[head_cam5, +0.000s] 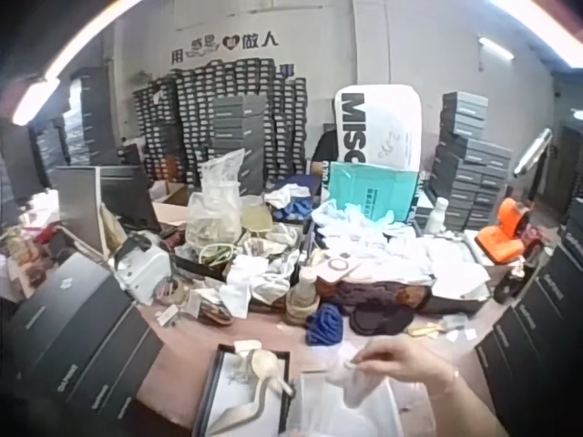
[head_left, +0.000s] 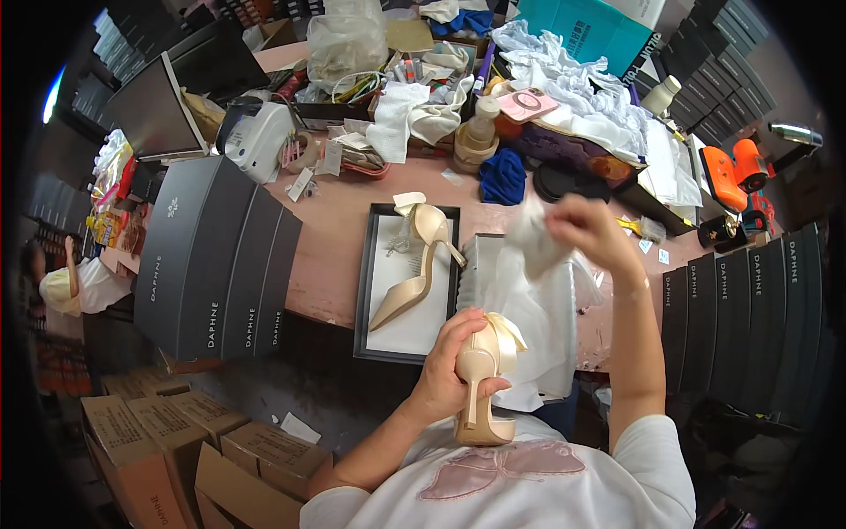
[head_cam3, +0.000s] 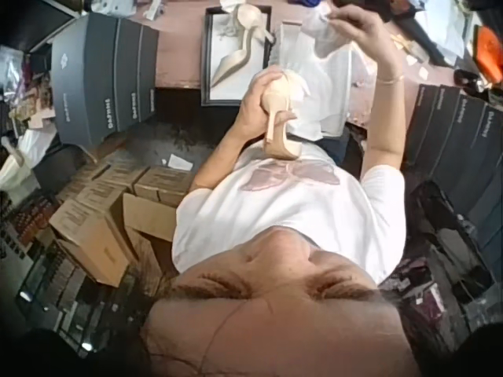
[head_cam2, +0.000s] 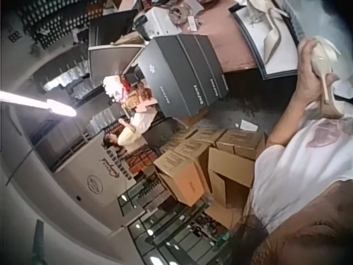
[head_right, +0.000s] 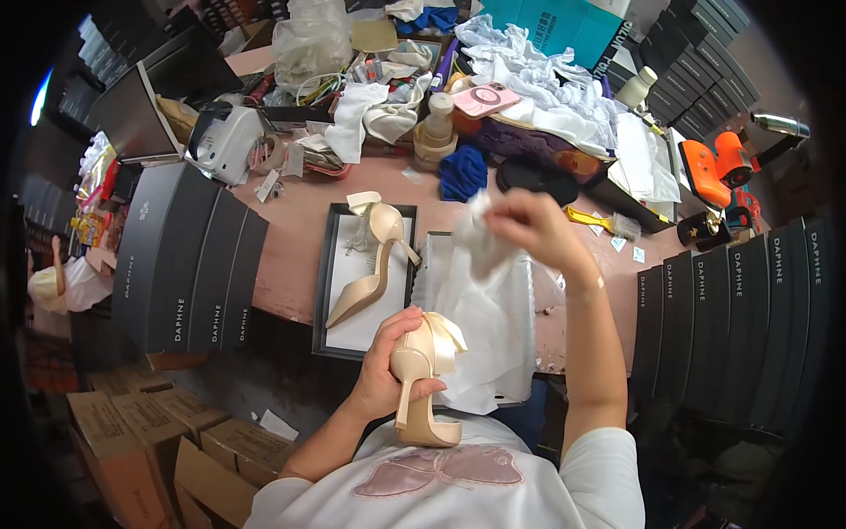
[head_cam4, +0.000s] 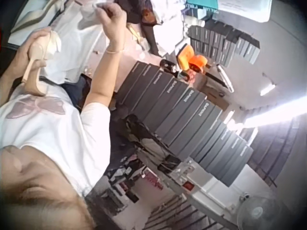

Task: Inspecting high-heel shoes and packing them into boxes at a manufacturing station.

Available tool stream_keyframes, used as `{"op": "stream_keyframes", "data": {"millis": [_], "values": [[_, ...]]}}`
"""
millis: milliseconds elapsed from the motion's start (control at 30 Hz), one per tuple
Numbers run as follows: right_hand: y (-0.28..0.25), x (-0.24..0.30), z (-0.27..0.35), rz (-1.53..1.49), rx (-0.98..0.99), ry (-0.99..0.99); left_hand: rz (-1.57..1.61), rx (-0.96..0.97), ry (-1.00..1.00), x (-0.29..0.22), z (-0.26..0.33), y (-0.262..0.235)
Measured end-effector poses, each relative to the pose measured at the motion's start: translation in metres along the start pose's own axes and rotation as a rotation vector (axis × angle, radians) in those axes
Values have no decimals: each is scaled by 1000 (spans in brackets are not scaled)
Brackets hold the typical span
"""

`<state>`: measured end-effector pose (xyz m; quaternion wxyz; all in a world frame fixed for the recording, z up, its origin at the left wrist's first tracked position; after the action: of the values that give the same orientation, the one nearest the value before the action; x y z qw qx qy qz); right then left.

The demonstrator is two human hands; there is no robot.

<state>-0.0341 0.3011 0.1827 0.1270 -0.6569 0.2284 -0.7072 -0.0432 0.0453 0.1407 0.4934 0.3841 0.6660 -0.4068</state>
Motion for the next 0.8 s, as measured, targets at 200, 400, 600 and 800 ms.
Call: {"op": "stream_keyframes", "data": {"millis": [200, 400, 600, 800], "values": [[80, 80, 173, -159, -33, -141, -88, 95, 26, -26, -1, 32], [101, 116, 208, 205, -430, -391, -228, 164, 68, -64, -6, 69], [121, 120, 214, 283, -430, -410, -244, 136, 12, -62, 3, 77], [122, 125, 216, 261, -445, -394, -253, 111, 16, -61, 7, 74]]}}
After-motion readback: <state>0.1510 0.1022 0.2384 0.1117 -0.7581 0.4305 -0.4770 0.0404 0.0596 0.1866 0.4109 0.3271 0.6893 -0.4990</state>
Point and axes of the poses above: each hand's wrist, its own z-axis away from the middle knuckle, its own y-axis out of the palm, x = y × z, the point moved 10 cm from there along -z, towards the middle knuckle, and after that the axes turned 11 degrees about x, right-handed, at the moved point
